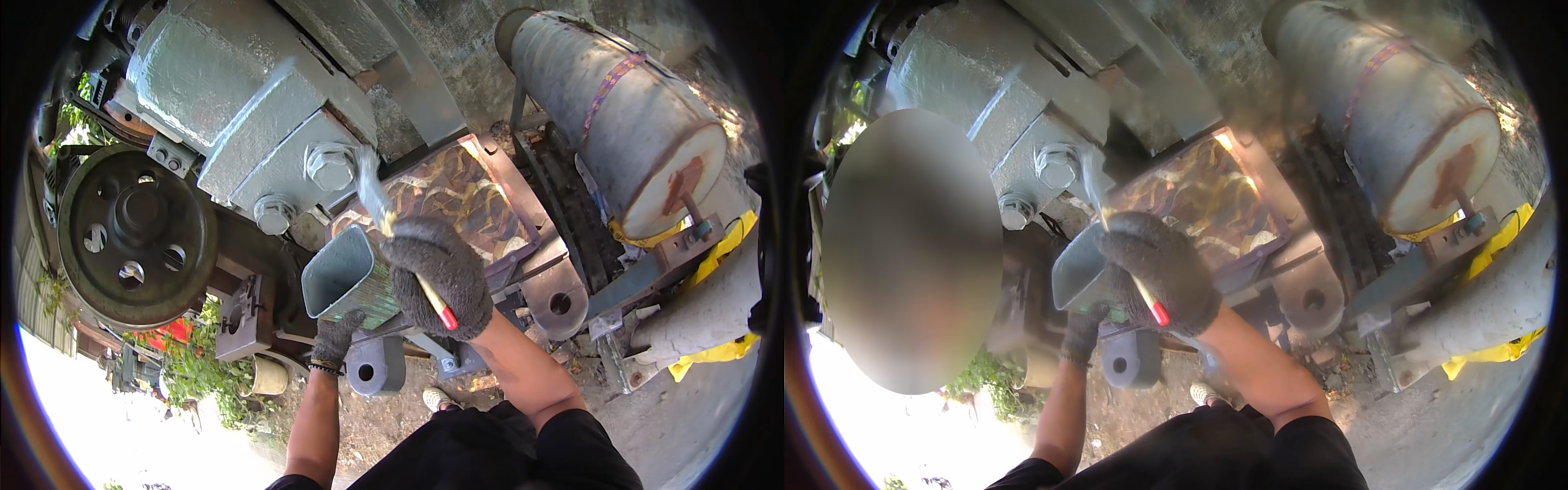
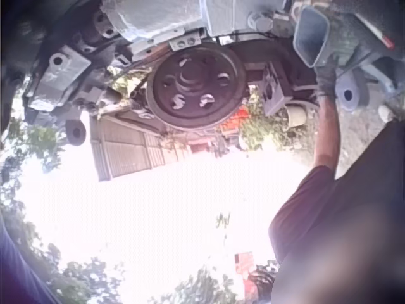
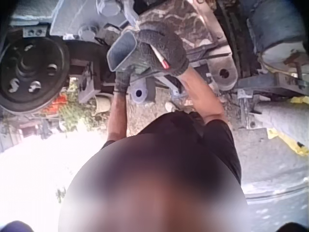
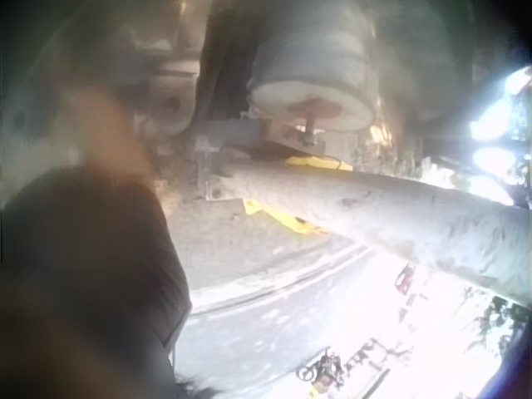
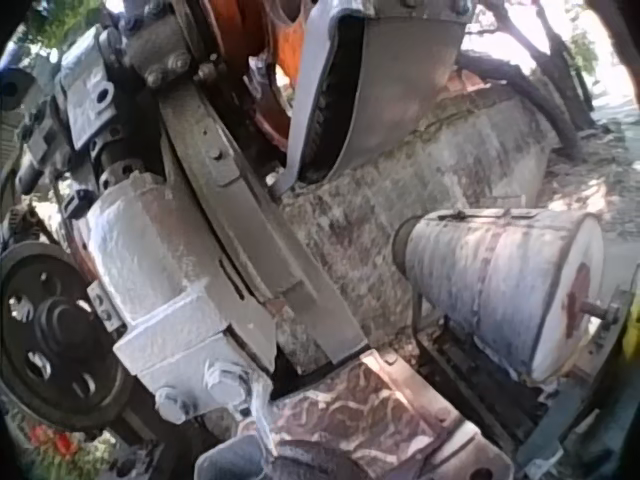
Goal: The person paints a large gray metal machine part with a brush, repeatedly dipping the brush into a small container of paint and applying it to various surfaces of the machinery.
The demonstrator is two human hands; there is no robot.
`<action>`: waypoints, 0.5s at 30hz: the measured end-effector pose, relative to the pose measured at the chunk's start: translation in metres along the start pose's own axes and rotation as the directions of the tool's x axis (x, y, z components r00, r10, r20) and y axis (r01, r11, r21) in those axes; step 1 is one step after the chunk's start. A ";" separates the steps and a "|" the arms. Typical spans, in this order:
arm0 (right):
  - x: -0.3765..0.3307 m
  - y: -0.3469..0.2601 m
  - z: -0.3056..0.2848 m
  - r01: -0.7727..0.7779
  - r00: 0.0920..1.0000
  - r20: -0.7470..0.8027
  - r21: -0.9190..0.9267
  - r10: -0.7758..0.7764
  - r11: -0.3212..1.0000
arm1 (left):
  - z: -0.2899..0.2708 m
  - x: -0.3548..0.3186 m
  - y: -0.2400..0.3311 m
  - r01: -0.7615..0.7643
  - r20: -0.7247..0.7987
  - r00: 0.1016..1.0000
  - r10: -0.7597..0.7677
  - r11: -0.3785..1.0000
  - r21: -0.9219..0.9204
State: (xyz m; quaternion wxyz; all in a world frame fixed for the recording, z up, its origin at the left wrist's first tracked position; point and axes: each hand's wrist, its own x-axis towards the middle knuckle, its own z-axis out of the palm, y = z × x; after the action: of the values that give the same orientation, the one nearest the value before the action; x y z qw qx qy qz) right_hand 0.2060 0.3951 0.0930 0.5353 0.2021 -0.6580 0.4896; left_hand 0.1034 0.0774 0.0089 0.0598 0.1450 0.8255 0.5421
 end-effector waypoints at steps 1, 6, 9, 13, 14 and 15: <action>-0.001 -0.001 -0.001 0.023 0.999 0.038 -0.034 -0.021 0.999 | 0.000 0.000 -0.001 -0.015 -0.004 1.000 0.015 1.000 -0.020; -0.001 -0.002 -0.005 0.037 0.990 -0.138 0.000 -0.037 0.999 | 0.002 -0.002 -0.005 -0.006 -0.032 0.999 0.004 0.998 -0.069; 0.006 0.001 -0.006 -0.015 0.992 -0.128 -0.045 0.009 0.999 | 0.003 -0.003 -0.002 0.056 -0.060 0.996 -0.059 0.997 -0.062; 0.015 -0.001 -0.014 0.042 0.999 -0.010 0.076 -0.042 0.996 | 0.004 -0.001 0.001 -0.097 0.009 0.995 0.097 0.995 0.022; 0.017 -0.002 -0.018 0.024 1.000 -0.002 0.049 -0.024 0.999 | 0.004 -0.001 0.002 -0.078 0.017 0.997 0.078 0.997 0.003; 0.018 -0.004 -0.023 0.050 0.998 -0.028 0.030 -0.049 0.998 | 0.003 -0.001 0.002 -0.038 0.028 0.999 0.038 0.999 -0.003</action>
State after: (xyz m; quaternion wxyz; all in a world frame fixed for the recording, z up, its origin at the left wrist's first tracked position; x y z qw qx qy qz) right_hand 0.2146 0.4181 0.1094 0.5531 0.2200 -0.6378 0.4888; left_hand 0.1057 0.0801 0.0095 0.0614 0.1682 0.8211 0.5420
